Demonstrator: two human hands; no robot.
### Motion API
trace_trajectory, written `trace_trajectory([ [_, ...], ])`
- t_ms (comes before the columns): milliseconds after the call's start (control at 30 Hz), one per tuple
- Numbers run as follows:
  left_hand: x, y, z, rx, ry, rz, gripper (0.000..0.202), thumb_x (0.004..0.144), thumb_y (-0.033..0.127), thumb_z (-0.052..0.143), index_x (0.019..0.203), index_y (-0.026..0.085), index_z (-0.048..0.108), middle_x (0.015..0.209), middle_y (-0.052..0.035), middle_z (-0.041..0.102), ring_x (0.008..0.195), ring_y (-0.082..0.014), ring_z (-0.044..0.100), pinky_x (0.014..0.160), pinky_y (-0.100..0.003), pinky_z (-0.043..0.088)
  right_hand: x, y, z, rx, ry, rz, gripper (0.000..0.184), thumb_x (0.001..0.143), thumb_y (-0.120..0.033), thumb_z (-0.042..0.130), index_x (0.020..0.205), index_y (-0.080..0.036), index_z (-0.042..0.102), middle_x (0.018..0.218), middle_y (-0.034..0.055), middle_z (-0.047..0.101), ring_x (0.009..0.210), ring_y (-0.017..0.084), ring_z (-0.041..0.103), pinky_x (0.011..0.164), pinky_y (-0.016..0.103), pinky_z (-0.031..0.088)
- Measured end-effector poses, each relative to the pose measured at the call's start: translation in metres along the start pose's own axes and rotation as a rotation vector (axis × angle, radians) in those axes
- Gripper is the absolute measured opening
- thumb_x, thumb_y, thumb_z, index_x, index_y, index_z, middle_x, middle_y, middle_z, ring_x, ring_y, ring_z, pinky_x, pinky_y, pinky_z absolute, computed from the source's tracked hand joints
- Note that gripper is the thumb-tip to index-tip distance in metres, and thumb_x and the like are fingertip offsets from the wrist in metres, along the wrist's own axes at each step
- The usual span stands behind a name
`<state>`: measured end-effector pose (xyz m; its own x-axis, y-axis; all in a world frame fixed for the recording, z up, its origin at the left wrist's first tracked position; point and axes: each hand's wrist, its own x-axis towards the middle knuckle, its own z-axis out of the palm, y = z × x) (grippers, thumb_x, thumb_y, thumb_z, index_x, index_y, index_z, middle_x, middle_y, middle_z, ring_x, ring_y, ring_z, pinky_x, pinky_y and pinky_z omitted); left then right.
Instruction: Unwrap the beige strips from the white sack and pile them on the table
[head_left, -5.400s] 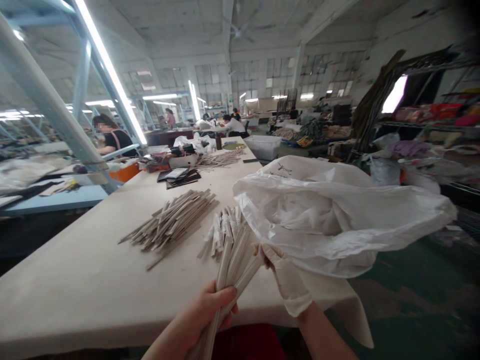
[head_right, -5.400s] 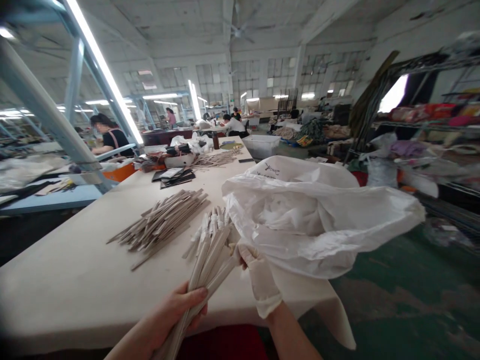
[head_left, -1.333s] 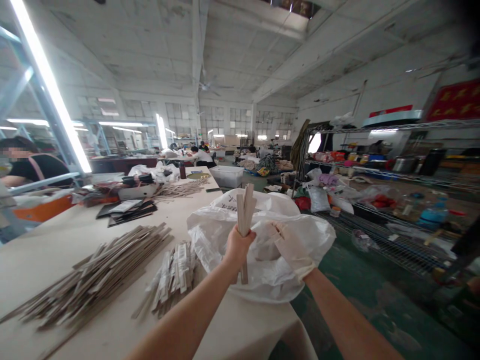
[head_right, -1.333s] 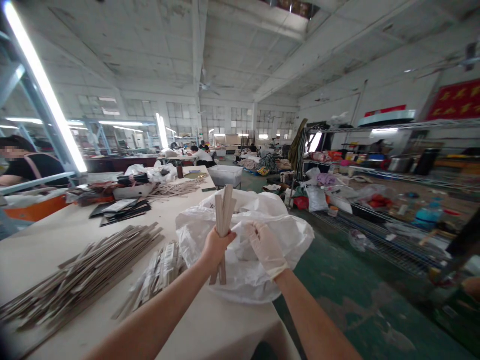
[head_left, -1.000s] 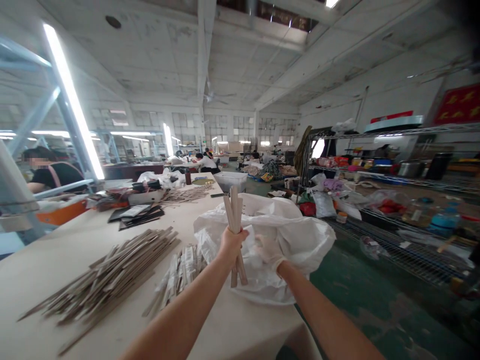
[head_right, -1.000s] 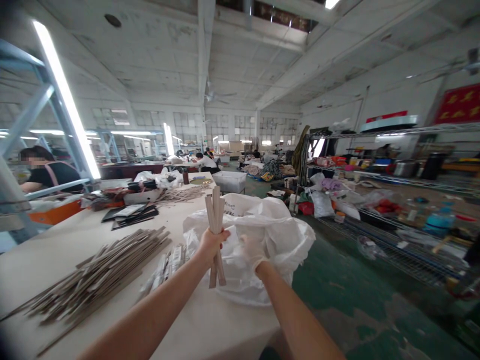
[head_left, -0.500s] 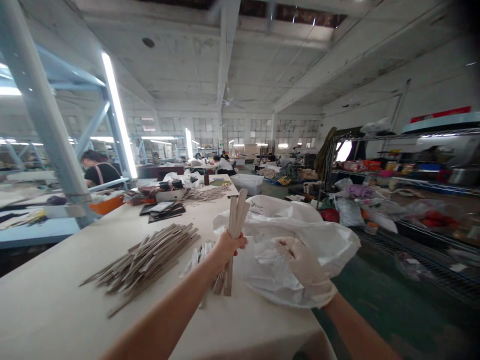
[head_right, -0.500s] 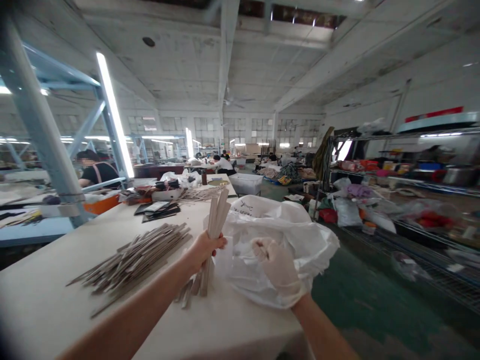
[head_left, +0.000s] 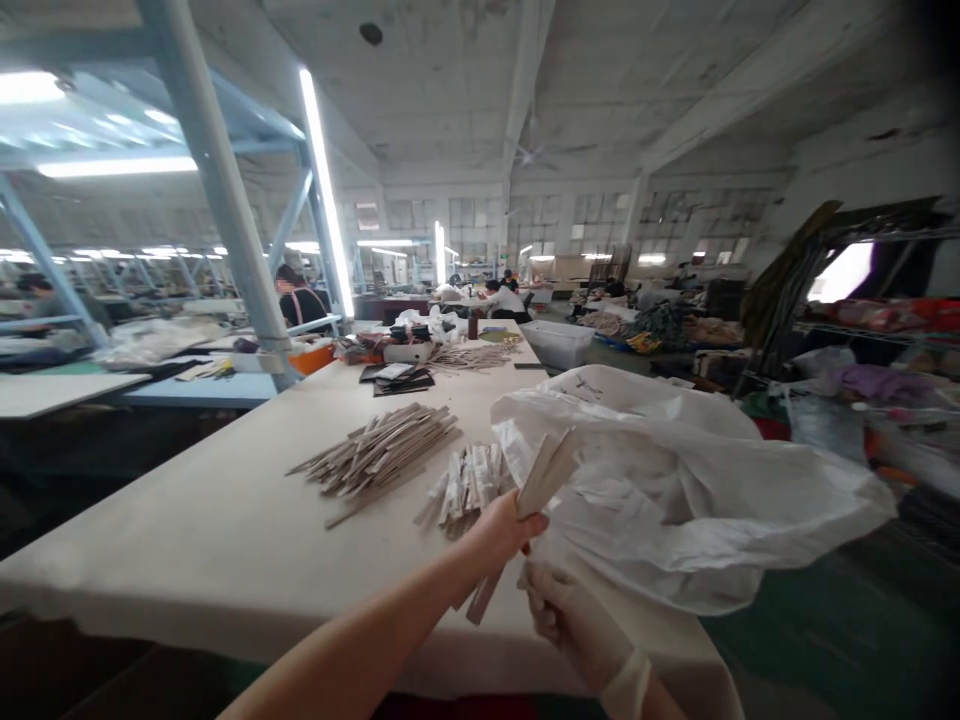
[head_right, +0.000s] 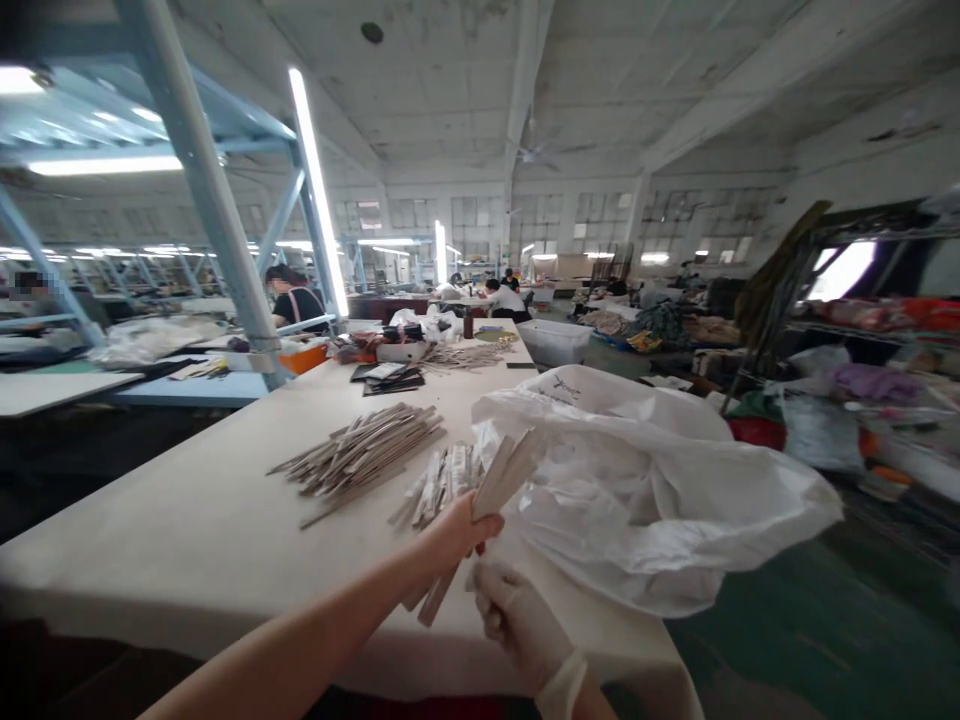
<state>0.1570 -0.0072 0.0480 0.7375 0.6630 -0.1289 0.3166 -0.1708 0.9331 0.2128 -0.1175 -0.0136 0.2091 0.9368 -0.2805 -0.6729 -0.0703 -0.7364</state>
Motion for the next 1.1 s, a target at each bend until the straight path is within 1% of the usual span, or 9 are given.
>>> trace_trajectory([
  [133,-0.028,-0.01,-0.02,-0.076,-0.008,-0.132,0.035,0.078,0.052,0.043,0.075,0.017,0.049,0.057,0.0039,0.054,0.032,-0.0034,0.035,0.034,-0.018,0.023,0.014,-0.005,-0.012,0.001,0.247,-0.191,0.036,0.057,-0.047,0.073,0.056,-0.016,0.054,0.048,-0.0051,0.044,0.041,0.005,0.031,0.039,0.021,0.018],
  [233,-0.05,-0.016,-0.031,-0.171,-0.003,-0.234,0.04,0.076,0.055,0.044,0.082,0.016,0.049,0.058,0.0032,0.054,0.035,-0.0043,0.039,0.035,-0.017,0.025,0.025,-0.01,-0.017,-0.028,0.359,-0.268,0.038,0.055,-0.049,0.073,0.055,-0.016,0.054,0.051,-0.0029,0.05,0.042,0.006,0.034,0.039,0.021,0.02],
  [333,-0.065,-0.016,-0.038,-0.229,0.005,-0.271,0.038,0.072,0.05,0.051,0.083,0.014,0.051,0.06,0.001,0.057,0.045,-0.0078,0.05,0.04,-0.017,0.031,0.037,-0.013,-0.017,-0.028,0.371,-0.308,0.039,0.056,-0.052,0.071,0.06,-0.015,0.058,0.053,-0.0022,0.053,0.042,0.005,0.034,0.04,0.021,0.02],
  [433,-0.07,-0.017,-0.038,-0.205,0.015,-0.303,0.035,0.069,0.048,0.054,0.078,0.014,0.052,0.06,-0.0002,0.059,0.047,-0.0094,0.053,0.041,-0.018,0.034,0.046,-0.013,-0.014,-0.017,0.381,-0.303,0.04,0.058,-0.054,0.069,0.063,-0.015,0.061,0.054,-0.0016,0.054,0.042,0.006,0.034,0.04,0.022,0.02],
  [600,-0.06,-0.032,-0.035,-0.037,0.042,-0.283,0.03,0.067,0.046,0.054,0.065,0.016,0.051,0.053,0.0002,0.058,0.042,-0.0092,0.051,0.041,-0.019,0.035,0.053,-0.012,-0.007,-0.022,0.376,-0.307,0.04,0.058,-0.055,0.068,0.057,-0.016,0.058,0.053,-0.0009,0.054,0.043,0.007,0.035,0.041,0.023,0.022],
  [767,-0.051,-0.048,-0.039,0.011,0.037,-0.316,0.027,0.069,0.044,0.053,0.066,0.017,0.05,0.053,0.0004,0.059,0.041,-0.0102,0.052,0.039,-0.019,0.034,0.058,-0.011,-0.007,-0.06,0.406,-0.335,0.039,0.06,-0.054,0.067,0.055,-0.017,0.059,0.052,-0.0005,0.055,0.044,0.008,0.035,0.043,0.024,0.024],
  [867,-0.05,-0.049,-0.041,0.023,0.035,-0.329,0.026,0.07,0.042,0.052,0.065,0.017,0.05,0.053,0.0002,0.059,0.041,-0.0104,0.052,0.039,-0.019,0.035,0.061,-0.008,-0.009,-0.073,0.367,-0.347,0.037,0.063,-0.053,0.066,0.059,-0.016,0.062,0.057,0.0012,0.059,0.045,0.008,0.036,0.044,0.024,0.024],
  [1000,-0.05,-0.046,-0.045,0.086,0.012,-0.316,0.022,0.074,0.037,0.048,0.066,0.017,0.05,0.055,-0.0008,0.06,0.043,-0.0106,0.053,0.041,-0.02,0.037,0.065,-0.005,-0.01,-0.079,0.384,-0.338,0.037,0.064,-0.051,0.066,0.056,-0.015,0.06,0.051,-0.0005,0.054,0.045,0.008,0.036,0.045,0.023,0.024],
  [1100,-0.053,-0.047,-0.05,0.12,0.042,-0.291,0.022,0.077,0.036,0.044,0.067,0.017,0.05,0.058,-0.0018,0.062,0.046,-0.0116,0.055,0.042,-0.02,0.037,0.067,-0.006,-0.009,-0.022,0.35,-0.313,0.035,0.064,-0.05,0.067,0.06,-0.015,0.062,0.055,-0.0003,0.056,0.046,0.007,0.037,0.044,0.022,0.024],
])
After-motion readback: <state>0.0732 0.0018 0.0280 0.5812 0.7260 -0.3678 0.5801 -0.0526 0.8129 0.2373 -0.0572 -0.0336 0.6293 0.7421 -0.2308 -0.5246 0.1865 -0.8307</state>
